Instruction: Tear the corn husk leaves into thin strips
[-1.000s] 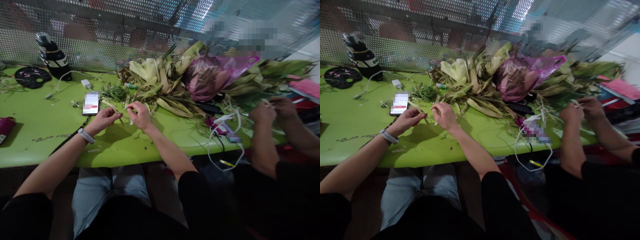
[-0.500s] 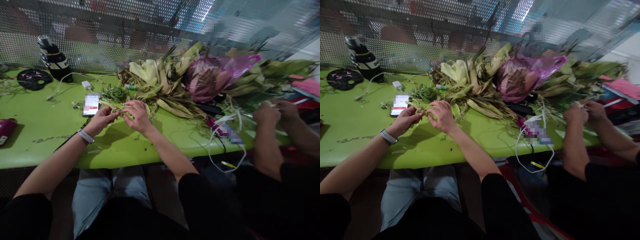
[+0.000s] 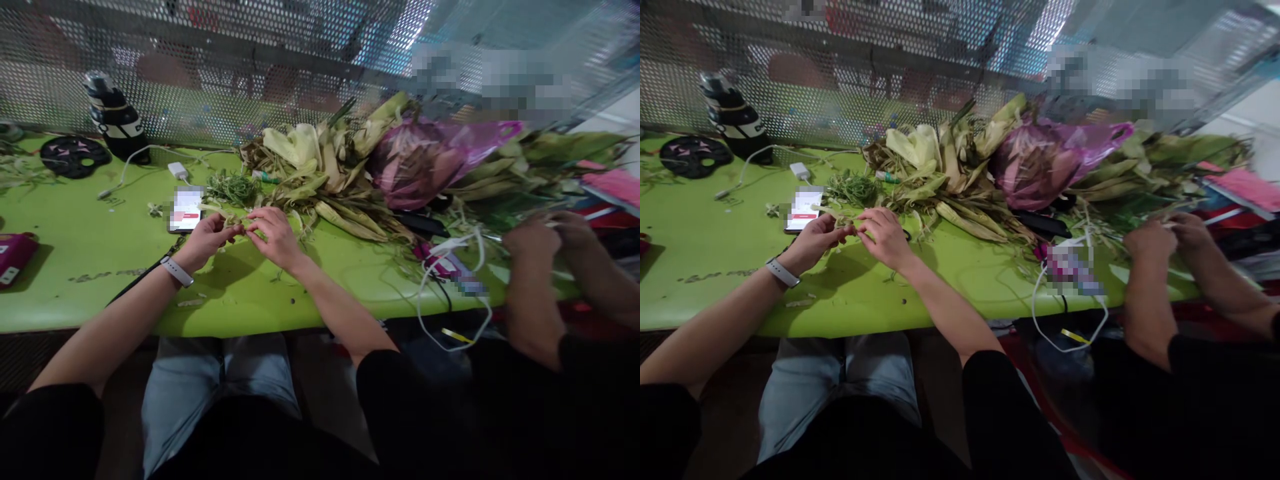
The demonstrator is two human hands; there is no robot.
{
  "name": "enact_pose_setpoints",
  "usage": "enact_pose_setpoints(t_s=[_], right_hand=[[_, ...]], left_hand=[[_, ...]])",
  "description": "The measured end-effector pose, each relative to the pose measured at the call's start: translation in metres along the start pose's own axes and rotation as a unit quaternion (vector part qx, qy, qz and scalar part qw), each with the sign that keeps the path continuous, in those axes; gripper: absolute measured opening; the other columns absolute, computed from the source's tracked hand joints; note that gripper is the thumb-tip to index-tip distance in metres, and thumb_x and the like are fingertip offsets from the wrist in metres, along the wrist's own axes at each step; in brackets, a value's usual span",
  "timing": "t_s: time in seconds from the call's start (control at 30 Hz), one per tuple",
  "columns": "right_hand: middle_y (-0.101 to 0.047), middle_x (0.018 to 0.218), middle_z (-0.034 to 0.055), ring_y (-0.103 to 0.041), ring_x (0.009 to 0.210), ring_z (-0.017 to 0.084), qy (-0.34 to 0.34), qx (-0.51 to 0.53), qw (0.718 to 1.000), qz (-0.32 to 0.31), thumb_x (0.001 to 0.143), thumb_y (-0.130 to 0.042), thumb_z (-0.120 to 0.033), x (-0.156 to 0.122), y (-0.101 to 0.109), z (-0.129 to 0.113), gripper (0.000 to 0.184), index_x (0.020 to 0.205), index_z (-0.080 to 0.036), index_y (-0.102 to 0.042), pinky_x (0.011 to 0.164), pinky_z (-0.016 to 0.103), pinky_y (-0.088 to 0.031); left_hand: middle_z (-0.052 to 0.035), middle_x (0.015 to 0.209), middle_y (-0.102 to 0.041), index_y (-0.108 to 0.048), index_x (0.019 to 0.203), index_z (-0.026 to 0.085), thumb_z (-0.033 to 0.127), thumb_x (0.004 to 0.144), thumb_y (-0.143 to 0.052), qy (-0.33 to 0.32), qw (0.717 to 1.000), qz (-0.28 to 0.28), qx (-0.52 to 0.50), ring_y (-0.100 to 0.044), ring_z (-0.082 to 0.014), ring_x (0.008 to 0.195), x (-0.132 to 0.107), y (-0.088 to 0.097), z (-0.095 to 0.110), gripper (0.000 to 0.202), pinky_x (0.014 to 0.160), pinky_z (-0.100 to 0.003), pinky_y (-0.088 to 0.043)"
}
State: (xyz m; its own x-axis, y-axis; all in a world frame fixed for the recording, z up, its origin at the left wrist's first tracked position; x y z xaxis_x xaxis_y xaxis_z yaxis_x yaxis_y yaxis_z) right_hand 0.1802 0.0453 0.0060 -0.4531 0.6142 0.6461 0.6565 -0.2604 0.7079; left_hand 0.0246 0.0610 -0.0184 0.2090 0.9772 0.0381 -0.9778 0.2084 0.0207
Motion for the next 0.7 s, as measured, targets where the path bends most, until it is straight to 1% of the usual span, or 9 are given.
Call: enact_pose_setpoints(t_s=[0.1,0.17,0.33,0.47,0.53,0.6,0.63,0.7], right_hand=[[-0.066,0.115,0.0106,-0.054,0.118,0.026,-0.006,0.009,1.0,-0.012,0.093,-0.056,-0.025,0.0,-0.001,0.002,0.011,0.088,-0.021,-0.064,0.104,0.048,-0.041],[-0.065,0.115,0.011,-0.053,0.118,0.027,-0.008,0.009,1.0,-0.013,0.093,-0.056,-0.025,0.0,0.0,0.004,0.01,0.088,-0.021,-0.063,0.104,0.048,-0.04],[-0.064,0.113,0.0107,-0.053,0.119,0.026,-0.003,0.002,1.0,-0.002,0.093,-0.054,-0.023,0.001,0.006,0.008,0.01,0.087,-0.021,-0.061,0.105,0.048,-0.04],[-0.065,0.11,0.0104,-0.054,0.115,0.026,-0.019,0.016,1.0,-0.003,0.091,-0.056,-0.023,0.001,0.008,0.008,0.01,0.083,-0.021,-0.061,0.102,0.048,-0.042],[-0.065,0.108,0.0098,-0.055,0.112,0.026,-0.021,0.035,0.999,-0.02,0.087,-0.059,-0.023,0.001,0.008,0.007,0.009,0.079,-0.021,-0.06,0.1,0.048,-0.043],[-0.065,0.106,0.0092,-0.056,0.109,0.025,-0.03,0.06,0.998,-0.018,0.084,-0.062,-0.025,0.002,0.012,0.007,0.008,0.077,-0.02,-0.061,0.1,0.048,-0.043],[-0.066,0.105,0.009,-0.057,0.108,0.025,-0.042,0.076,0.996,-0.006,0.083,-0.063,-0.026,0.002,0.015,0.008,0.008,0.078,-0.02,-0.062,0.101,0.048,-0.043],[-0.066,0.104,0.0086,-0.058,0.107,0.024,-0.084,0.123,0.989,0.02,0.085,-0.062,-0.031,0.003,0.02,0.012,0.012,0.082,-0.02,-0.065,0.102,0.047,-0.043]], left_hand=[[0.0019,0.065,-0.059,-0.053,0.072,0.017,0.028,0.072,-0.081,-0.001,0.999,0.034,-0.014,-0.05,-0.0071,0.056,0.001,0.005,0.0,0.03,0.051,-0.022,-0.037],[0.0018,0.066,-0.06,-0.053,0.072,0.017,0.026,0.072,-0.081,-0.001,0.999,0.045,-0.019,-0.05,-0.007,0.055,0.001,0.007,0.001,0.029,0.052,-0.023,-0.037],[-0.002,0.072,-0.067,-0.063,0.082,0.016,0.029,0.072,-0.081,-0.006,0.999,0.042,-0.024,-0.053,-0.0087,0.058,0.002,0.011,0.004,0.024,0.052,-0.024,-0.037],[-0.0033,0.078,-0.069,-0.067,0.087,0.015,0.031,0.072,-0.08,-0.015,0.999,0.043,-0.027,-0.05,-0.0079,0.058,0.004,0.016,0.005,0.026,0.051,-0.023,-0.034],[-0.0028,0.078,-0.068,-0.069,0.09,0.015,0.033,0.074,-0.079,-0.01,0.999,0.031,-0.008,-0.047,-0.0073,0.056,0.004,0.016,0.005,0.026,0.05,-0.023,-0.033],[-0.0019,0.074,-0.065,-0.07,0.089,0.015,0.036,0.076,-0.076,-0.004,1.0,0.005,0.028,-0.044,-0.0071,0.054,0.002,0.013,0.007,0.025,0.049,-0.022,-0.031],[-0.0014,0.072,-0.063,-0.07,0.087,0.015,0.038,0.078,-0.075,-0.002,0.999,-0.019,0.047,-0.044,-0.0073,0.054,0.0,0.01,0.008,0.025,0.049,-0.022,-0.031],[-0.0006,0.068,-0.06,-0.069,0.082,0.015,0.039,0.079,-0.074,0.0,0.993,-0.087,0.081,-0.045,-0.0082,0.056,-0.004,-0.001,0.009,0.025,0.051,-0.022,-0.032]])
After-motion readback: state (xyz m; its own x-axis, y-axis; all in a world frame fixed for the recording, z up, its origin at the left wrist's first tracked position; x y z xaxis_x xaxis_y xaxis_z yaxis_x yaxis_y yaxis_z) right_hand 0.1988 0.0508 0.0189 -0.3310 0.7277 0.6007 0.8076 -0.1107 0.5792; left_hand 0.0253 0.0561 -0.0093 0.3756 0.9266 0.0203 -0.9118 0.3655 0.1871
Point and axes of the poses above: each hand's wrist, its own x-axis towards the middle knuckle, its own y-axis out of the back of the hand, z = x × y, the point moved 6 cm from there along x, towards the middle knuckle
